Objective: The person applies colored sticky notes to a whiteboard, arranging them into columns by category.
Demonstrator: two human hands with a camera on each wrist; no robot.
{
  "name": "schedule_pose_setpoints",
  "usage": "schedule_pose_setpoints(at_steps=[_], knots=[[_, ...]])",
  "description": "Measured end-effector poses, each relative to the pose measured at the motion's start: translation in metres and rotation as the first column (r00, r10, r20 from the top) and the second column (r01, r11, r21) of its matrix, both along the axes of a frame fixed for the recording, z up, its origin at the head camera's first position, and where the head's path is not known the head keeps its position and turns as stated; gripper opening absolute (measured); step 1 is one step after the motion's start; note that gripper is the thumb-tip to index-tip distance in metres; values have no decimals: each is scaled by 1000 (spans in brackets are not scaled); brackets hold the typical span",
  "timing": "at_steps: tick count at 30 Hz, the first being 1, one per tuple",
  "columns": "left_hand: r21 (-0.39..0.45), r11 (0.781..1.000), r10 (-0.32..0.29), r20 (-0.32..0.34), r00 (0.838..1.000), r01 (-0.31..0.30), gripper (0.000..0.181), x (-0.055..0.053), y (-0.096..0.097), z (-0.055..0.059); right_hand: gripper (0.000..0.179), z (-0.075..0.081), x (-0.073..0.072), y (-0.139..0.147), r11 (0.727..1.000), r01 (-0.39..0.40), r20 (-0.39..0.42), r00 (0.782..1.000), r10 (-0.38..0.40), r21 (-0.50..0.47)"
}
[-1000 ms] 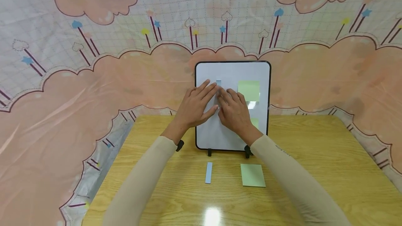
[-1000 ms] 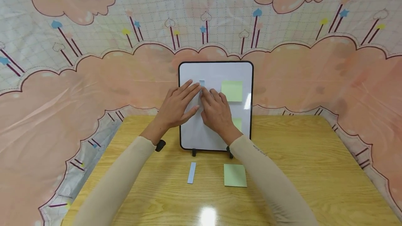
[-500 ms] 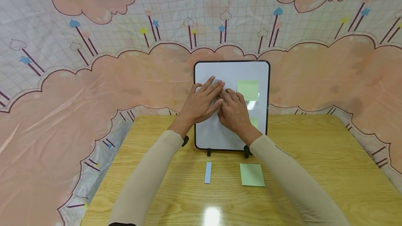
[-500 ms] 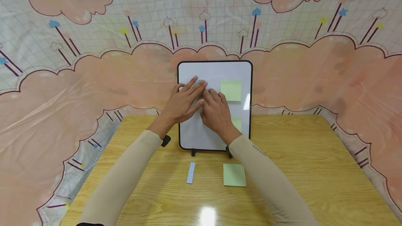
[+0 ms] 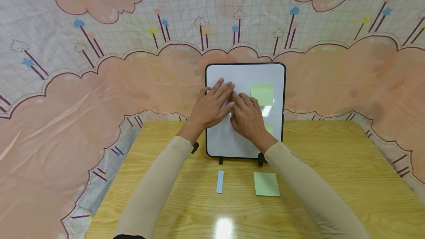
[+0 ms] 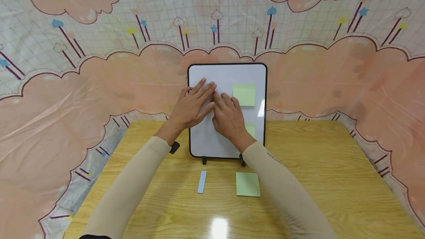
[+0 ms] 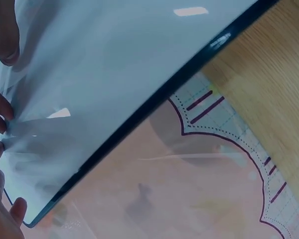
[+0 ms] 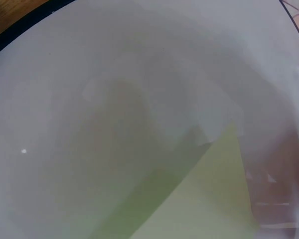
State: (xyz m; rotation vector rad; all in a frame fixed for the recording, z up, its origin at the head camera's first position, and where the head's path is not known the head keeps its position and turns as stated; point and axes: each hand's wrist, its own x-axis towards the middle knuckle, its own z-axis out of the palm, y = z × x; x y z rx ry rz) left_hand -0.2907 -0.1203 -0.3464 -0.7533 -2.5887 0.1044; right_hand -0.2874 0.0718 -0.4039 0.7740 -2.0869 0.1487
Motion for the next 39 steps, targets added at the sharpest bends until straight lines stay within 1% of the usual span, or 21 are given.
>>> schedule_pose_setpoints(at_steps=[5,8,19,25,32,39], knots=[[2,1000,13,17,1000,-13,69,1,-3,1,41,0,-1,1,1000,4,11,1000,-4,1],[3,1000,7,22,1000,-7,69,2,-5,-1,44,0,0,1,1000,6,21,1000,-7,3],[3,1000,-6,-8,1000,6,69,6,-8,-8,44,-2,2,0,1000,-10,30,1000,10,5],[31,999,-35,-26,999,36,68,10,-12,-10,45,-1,5,0,999,-36,29,999,37,-15],[72,994,-77,-63,995,81,63,20,-18,-16,47,-3,11,2,996,-65,36,997,67,-58],[167,975,-134,-77,988,145,59,34,-30,-27,47,-7,20,4,992,-87,60,994,93,-88]])
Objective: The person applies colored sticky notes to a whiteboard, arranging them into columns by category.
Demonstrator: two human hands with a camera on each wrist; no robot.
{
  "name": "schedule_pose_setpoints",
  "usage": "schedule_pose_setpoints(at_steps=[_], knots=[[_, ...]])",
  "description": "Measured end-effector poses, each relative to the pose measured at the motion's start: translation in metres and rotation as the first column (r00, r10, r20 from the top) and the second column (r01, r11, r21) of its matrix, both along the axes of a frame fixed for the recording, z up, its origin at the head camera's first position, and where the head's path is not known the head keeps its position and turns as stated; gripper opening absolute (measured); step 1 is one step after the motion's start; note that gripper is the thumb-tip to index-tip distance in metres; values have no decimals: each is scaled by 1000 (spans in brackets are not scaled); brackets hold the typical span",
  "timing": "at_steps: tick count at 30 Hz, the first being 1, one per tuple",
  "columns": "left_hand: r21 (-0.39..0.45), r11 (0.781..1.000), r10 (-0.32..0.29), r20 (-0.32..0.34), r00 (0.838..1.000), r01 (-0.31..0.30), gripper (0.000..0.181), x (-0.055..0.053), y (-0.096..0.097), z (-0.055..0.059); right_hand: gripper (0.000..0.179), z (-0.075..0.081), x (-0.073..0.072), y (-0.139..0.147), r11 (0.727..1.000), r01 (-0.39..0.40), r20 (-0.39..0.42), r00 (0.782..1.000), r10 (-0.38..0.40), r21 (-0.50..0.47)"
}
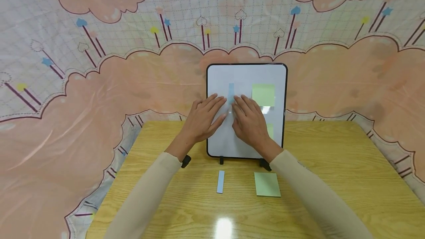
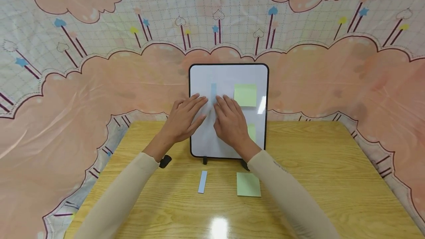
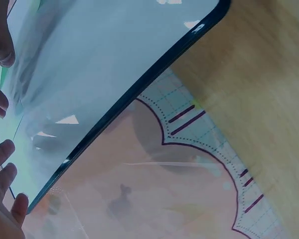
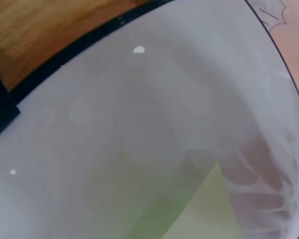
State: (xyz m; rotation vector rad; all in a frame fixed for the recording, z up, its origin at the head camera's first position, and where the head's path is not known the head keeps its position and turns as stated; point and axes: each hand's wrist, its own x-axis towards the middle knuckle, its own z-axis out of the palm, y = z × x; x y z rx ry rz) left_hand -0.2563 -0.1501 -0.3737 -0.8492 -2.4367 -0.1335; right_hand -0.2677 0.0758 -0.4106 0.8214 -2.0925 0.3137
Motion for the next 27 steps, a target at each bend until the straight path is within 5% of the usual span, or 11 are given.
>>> schedule_pose_setpoints(at_steps=[27], knots=[[96,994,-55,77,995,47,72,42,-26,-34,48,-13,41,10,995,-79,127,988,86,-58]])
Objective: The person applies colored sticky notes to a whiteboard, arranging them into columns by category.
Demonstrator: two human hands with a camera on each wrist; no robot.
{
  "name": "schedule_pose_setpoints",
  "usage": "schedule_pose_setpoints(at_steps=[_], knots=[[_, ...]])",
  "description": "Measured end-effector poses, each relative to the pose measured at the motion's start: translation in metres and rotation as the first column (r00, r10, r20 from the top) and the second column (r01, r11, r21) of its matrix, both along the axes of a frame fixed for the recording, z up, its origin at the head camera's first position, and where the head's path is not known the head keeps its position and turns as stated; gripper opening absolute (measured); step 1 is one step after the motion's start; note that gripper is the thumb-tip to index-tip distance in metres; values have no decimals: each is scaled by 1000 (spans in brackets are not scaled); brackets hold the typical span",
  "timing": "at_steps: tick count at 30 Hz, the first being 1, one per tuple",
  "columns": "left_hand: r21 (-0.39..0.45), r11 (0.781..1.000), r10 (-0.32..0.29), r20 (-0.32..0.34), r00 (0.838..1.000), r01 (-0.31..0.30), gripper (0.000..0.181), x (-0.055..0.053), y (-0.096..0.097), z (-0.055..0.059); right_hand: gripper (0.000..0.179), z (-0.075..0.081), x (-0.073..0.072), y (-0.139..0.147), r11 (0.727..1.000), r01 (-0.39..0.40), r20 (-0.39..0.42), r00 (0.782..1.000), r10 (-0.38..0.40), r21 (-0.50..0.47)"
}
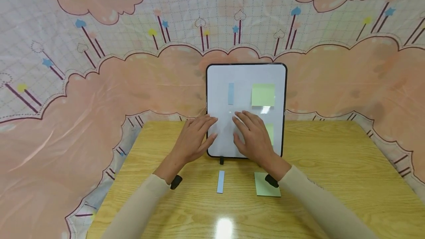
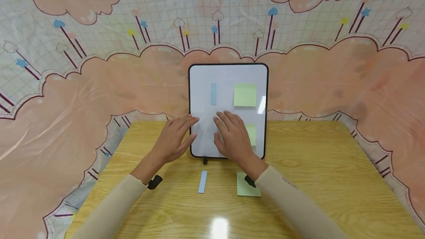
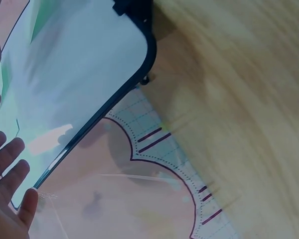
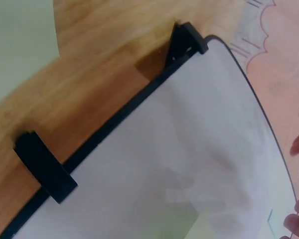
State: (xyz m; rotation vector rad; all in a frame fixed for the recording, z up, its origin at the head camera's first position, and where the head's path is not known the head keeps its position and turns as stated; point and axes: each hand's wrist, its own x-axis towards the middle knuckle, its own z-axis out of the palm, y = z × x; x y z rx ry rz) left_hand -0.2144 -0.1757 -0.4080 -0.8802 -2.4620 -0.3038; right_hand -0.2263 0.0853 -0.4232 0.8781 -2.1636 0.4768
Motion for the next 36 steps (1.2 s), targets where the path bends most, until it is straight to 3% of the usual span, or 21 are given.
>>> schedule_pose_setpoints(at_steps=[16,36], knots=[[21,1000,-19,94,995,17,56,27,-7,-25,47,-23,24,1,999,-35,60,998,36,-22],[22,997,-76,162,984,73,58,57,-12,-63,51,-51,47,-6,997,-83,85,993,83,-1]])
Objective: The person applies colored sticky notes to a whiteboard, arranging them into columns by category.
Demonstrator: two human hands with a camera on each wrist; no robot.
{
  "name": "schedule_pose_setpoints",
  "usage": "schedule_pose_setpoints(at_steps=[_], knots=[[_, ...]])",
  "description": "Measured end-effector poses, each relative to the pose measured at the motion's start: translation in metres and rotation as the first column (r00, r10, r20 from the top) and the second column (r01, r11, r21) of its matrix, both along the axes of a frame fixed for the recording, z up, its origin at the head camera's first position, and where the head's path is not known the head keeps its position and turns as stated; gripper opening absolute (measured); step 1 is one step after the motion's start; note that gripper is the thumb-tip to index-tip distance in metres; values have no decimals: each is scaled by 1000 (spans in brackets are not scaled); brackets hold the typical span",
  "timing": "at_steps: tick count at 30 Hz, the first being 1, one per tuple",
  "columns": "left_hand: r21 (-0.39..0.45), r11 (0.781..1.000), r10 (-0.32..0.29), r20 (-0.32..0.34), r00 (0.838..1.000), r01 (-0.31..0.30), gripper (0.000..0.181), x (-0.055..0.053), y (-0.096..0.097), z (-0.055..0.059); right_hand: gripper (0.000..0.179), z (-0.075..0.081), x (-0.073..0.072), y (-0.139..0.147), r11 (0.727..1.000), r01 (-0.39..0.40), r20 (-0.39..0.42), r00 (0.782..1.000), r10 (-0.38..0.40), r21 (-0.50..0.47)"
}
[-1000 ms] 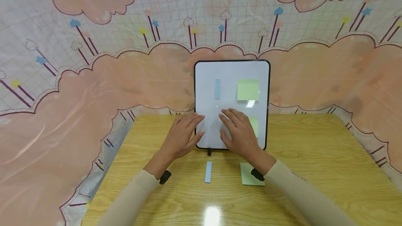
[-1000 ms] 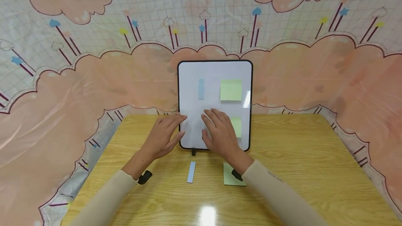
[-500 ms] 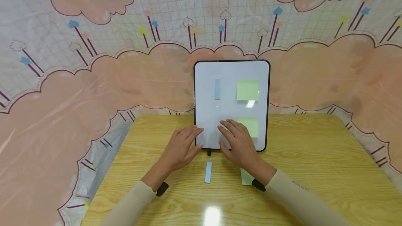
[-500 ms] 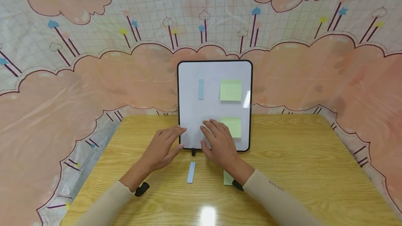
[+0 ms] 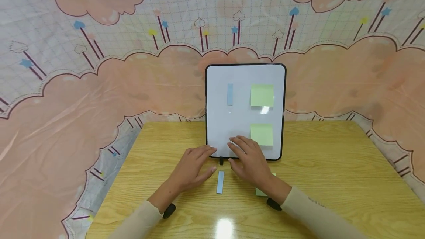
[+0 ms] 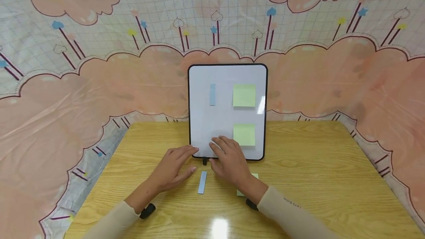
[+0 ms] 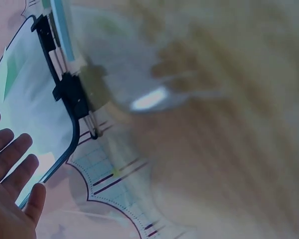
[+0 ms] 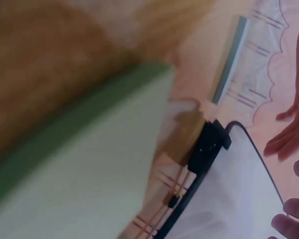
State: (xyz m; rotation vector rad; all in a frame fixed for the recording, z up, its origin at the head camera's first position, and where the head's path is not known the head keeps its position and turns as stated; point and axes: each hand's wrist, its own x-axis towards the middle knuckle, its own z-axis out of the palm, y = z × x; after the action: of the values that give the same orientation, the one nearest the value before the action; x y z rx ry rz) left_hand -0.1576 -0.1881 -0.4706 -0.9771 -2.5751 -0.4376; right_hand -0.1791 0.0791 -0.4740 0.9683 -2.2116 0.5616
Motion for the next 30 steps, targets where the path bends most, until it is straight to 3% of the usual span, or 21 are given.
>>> schedule_pose_setpoints(at_steps=[8,17,26,30], knots=[[-38,999,-18,34,999,19,62,8,2,-11,53,-12,9,-2,1000,-6,-5,1000,6,27],[-111,993,-28,146,989,44,72,11,2,-15,50,-19,17,-3,997,-50,69,997,46,64],[-205,977,-11,222,975,58,78,14,3,-16,43,-19,24,-6,980,-101,232,971,59,173],[-231,971,13,279,960,54,79,14,3,-17,42,-17,26,-7,970,-132,295,953,67,205]])
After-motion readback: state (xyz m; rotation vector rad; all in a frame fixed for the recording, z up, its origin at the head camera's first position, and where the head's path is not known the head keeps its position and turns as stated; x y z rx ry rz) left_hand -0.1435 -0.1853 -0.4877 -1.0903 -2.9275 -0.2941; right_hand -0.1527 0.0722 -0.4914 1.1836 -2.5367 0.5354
